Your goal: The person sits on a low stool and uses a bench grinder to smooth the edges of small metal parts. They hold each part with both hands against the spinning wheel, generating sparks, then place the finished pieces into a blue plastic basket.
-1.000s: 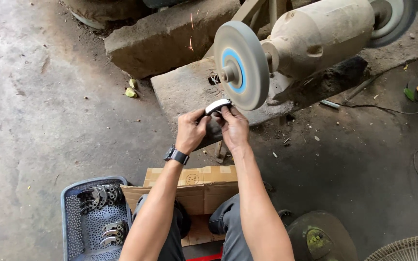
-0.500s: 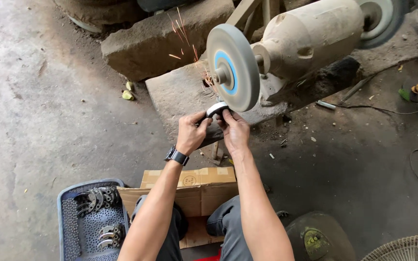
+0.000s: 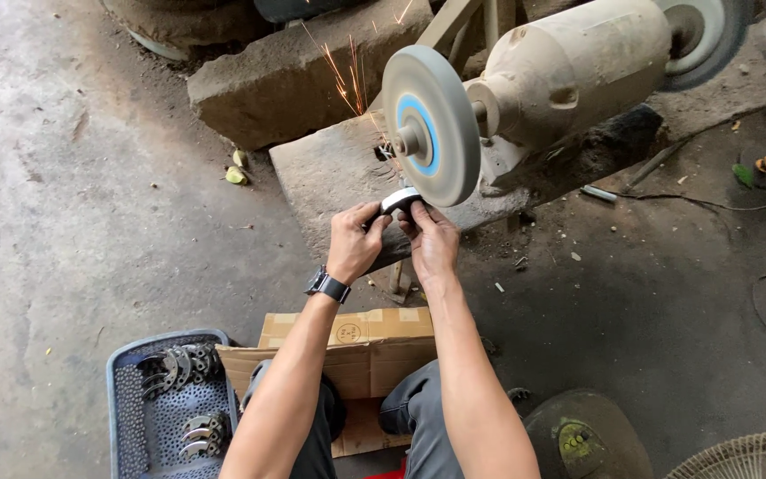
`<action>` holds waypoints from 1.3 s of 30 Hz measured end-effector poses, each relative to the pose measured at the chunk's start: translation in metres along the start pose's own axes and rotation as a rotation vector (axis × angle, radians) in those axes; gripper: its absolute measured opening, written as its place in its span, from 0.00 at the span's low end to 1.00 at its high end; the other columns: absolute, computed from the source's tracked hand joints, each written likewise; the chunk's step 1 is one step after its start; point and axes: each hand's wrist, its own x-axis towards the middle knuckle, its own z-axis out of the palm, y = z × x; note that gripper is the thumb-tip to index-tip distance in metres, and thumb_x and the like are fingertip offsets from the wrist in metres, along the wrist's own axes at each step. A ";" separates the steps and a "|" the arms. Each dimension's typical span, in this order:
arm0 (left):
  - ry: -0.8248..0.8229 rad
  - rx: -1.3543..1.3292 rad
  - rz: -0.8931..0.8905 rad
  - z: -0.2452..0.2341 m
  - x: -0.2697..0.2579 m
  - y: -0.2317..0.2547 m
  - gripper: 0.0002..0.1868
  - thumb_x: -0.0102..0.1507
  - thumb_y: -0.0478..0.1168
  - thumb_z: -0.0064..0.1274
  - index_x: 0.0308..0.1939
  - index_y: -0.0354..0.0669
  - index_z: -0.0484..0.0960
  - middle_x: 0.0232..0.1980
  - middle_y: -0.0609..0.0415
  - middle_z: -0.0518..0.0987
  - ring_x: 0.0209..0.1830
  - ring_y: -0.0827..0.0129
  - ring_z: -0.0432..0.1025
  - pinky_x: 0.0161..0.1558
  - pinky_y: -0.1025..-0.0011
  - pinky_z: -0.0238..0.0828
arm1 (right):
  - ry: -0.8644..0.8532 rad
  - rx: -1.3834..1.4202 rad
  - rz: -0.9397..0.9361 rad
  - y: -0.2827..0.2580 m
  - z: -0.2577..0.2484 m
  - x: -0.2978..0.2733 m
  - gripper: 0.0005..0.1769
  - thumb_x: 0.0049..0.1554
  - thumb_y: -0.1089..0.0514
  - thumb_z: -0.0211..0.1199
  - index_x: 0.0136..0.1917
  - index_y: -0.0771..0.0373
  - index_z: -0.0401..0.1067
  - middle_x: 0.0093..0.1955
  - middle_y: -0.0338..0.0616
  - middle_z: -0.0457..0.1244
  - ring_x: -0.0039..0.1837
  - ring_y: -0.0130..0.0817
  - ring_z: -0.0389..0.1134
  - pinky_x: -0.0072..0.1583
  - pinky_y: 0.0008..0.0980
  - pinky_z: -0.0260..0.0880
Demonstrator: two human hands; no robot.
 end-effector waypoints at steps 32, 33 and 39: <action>-0.169 -0.398 -0.298 0.051 0.006 -0.015 0.14 0.63 0.41 0.60 0.45 0.33 0.87 0.32 0.54 0.82 0.24 0.76 0.71 0.28 0.74 0.68 | 0.021 -0.045 0.066 -0.047 -0.041 -0.026 0.14 0.61 0.57 0.65 0.57 0.67 0.77 0.49 0.48 0.71 0.46 0.33 0.71 0.48 0.30 0.72; -0.218 -0.465 -0.407 0.053 0.009 -0.017 0.14 0.64 0.42 0.60 0.44 0.33 0.88 0.29 0.57 0.80 0.21 0.80 0.67 0.24 0.75 0.64 | 0.026 -0.052 0.061 -0.049 -0.040 -0.027 0.15 0.61 0.57 0.65 0.57 0.68 0.77 0.49 0.49 0.71 0.46 0.35 0.72 0.48 0.31 0.73; -0.226 -0.480 -0.410 0.052 0.017 -0.003 0.14 0.63 0.43 0.60 0.43 0.33 0.88 0.28 0.60 0.82 0.21 0.83 0.68 0.24 0.77 0.66 | 0.111 -0.050 0.020 -0.053 -0.030 -0.030 0.13 0.60 0.58 0.65 0.56 0.69 0.76 0.49 0.50 0.71 0.48 0.37 0.73 0.50 0.35 0.75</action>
